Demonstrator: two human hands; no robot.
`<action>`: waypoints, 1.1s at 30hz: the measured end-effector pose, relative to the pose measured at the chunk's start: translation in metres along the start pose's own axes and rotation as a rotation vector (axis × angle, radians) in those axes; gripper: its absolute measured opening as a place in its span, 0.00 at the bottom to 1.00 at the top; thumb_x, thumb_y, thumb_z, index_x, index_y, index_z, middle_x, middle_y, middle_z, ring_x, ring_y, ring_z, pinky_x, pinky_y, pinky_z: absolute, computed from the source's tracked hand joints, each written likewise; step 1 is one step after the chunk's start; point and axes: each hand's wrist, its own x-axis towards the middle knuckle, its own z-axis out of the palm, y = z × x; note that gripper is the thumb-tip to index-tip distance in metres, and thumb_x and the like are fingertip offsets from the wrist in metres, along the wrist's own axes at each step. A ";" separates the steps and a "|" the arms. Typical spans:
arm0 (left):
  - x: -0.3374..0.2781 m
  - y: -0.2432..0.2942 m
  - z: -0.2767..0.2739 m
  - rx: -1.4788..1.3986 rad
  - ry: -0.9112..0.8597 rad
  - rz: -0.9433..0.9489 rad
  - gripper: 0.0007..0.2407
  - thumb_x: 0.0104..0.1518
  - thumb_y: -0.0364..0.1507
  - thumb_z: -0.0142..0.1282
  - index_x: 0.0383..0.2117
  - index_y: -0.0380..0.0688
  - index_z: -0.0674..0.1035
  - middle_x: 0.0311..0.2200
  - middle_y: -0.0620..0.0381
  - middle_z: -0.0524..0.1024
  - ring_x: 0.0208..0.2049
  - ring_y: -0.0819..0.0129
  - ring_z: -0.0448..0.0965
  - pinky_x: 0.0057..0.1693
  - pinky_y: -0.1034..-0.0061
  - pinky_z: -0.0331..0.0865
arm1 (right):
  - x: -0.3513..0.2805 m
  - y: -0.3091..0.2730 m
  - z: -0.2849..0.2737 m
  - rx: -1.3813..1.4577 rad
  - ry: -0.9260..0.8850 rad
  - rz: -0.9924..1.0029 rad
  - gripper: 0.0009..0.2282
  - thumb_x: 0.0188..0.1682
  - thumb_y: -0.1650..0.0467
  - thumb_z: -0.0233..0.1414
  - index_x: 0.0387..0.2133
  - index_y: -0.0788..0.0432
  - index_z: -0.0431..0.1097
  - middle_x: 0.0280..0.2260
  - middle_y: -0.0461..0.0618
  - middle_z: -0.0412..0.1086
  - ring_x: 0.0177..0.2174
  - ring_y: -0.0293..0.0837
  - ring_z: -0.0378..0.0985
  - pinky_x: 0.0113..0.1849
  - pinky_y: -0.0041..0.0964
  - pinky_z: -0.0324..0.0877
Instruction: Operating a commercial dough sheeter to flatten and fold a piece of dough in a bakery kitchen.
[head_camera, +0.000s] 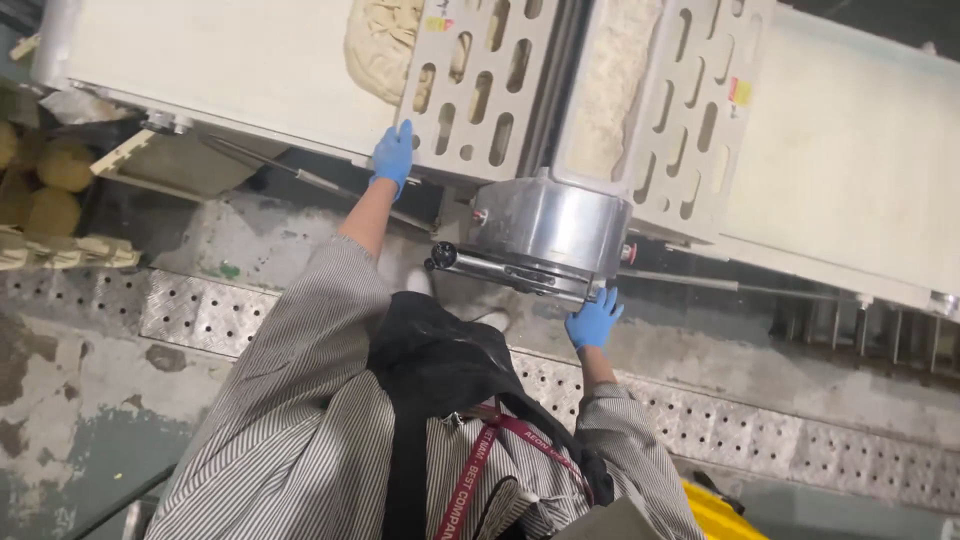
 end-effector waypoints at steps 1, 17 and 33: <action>0.002 -0.009 0.005 -0.025 0.029 0.068 0.30 0.64 0.54 0.40 0.47 0.33 0.77 0.46 0.31 0.77 0.50 0.37 0.75 0.58 0.53 0.65 | 0.006 0.004 0.020 -0.001 -0.090 0.043 0.39 0.37 0.58 0.59 0.64 0.61 0.58 0.68 0.60 0.50 0.69 0.66 0.38 0.63 0.71 0.37; 0.005 -0.014 0.013 -0.073 0.042 0.121 0.26 0.64 0.49 0.48 0.45 0.31 0.75 0.42 0.28 0.77 0.46 0.34 0.76 0.53 0.51 0.68 | 0.038 0.051 0.096 0.027 -0.367 0.156 0.41 0.46 0.43 0.45 0.67 0.55 0.57 0.73 0.54 0.32 0.65 0.73 0.41 0.63 0.66 0.40; -0.187 0.045 -0.024 -0.664 -0.182 0.007 0.28 0.63 0.42 0.50 0.65 0.35 0.64 0.67 0.42 0.62 0.68 0.56 0.59 0.68 0.69 0.52 | 0.042 0.086 0.125 0.203 -0.127 -0.137 0.35 0.44 0.47 0.56 0.59 0.55 0.63 0.67 0.62 0.54 0.62 0.59 0.61 0.63 0.57 0.52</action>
